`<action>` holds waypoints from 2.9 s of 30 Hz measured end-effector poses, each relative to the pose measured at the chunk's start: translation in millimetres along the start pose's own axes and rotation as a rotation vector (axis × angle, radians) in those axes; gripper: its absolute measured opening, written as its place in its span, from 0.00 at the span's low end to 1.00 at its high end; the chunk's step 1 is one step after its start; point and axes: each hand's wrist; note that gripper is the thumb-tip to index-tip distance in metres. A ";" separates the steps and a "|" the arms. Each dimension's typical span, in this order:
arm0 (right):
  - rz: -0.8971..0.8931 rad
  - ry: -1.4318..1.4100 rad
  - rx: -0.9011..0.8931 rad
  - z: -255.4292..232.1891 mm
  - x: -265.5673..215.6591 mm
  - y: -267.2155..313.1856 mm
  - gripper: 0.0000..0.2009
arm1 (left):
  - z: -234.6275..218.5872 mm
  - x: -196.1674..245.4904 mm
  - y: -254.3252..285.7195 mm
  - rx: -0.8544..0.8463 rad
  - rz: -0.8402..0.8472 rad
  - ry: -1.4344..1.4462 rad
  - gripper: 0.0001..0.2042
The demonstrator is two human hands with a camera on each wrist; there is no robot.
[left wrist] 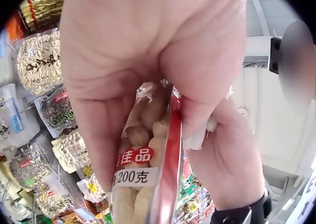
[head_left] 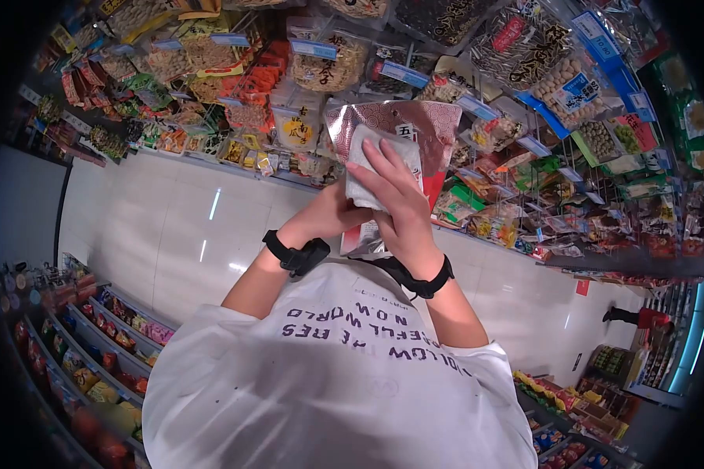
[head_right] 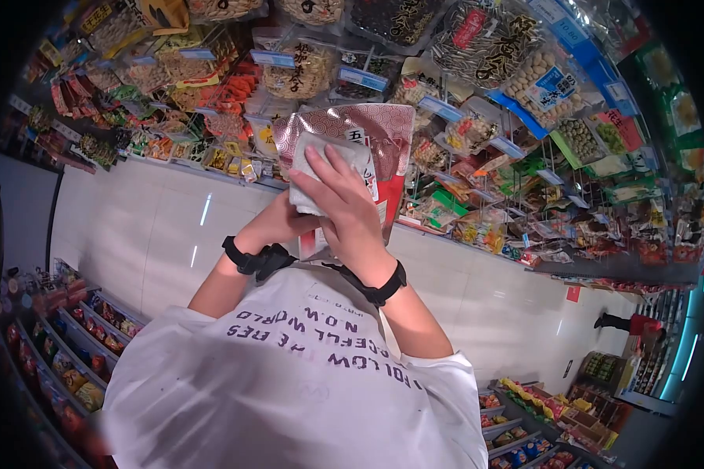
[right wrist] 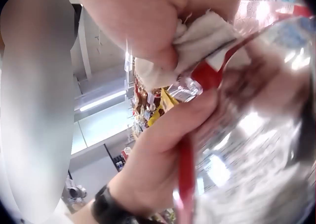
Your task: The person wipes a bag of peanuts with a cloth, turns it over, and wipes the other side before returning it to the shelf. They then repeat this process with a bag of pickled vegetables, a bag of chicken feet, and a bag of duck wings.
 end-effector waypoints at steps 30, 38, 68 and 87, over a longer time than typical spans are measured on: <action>-0.003 0.342 -0.143 9.7 -12.2 21.1 0.27 | -17.8 -23.2 17.1 -0.037 -0.134 -0.059 0.20; 0.052 0.257 -0.086 15.8 -6.5 27.4 0.32 | -26.3 -30.1 29.0 -0.173 -0.264 0.258 0.23; 0.114 0.238 0.196 19.2 3.1 41.7 0.24 | -32.8 -5.6 15.1 0.466 -0.100 0.666 0.20; 0.141 0.049 0.168 -5.3 32.3 60.7 0.19 | -50.6 -12.4 22.5 0.506 -0.039 0.808 0.19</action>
Point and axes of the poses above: each hand's wrist, its own y-axis away from the middle knuckle, its own z-axis out of the palm, x = y × z, and after that the axes turned 10 degrees about -y, right-handed
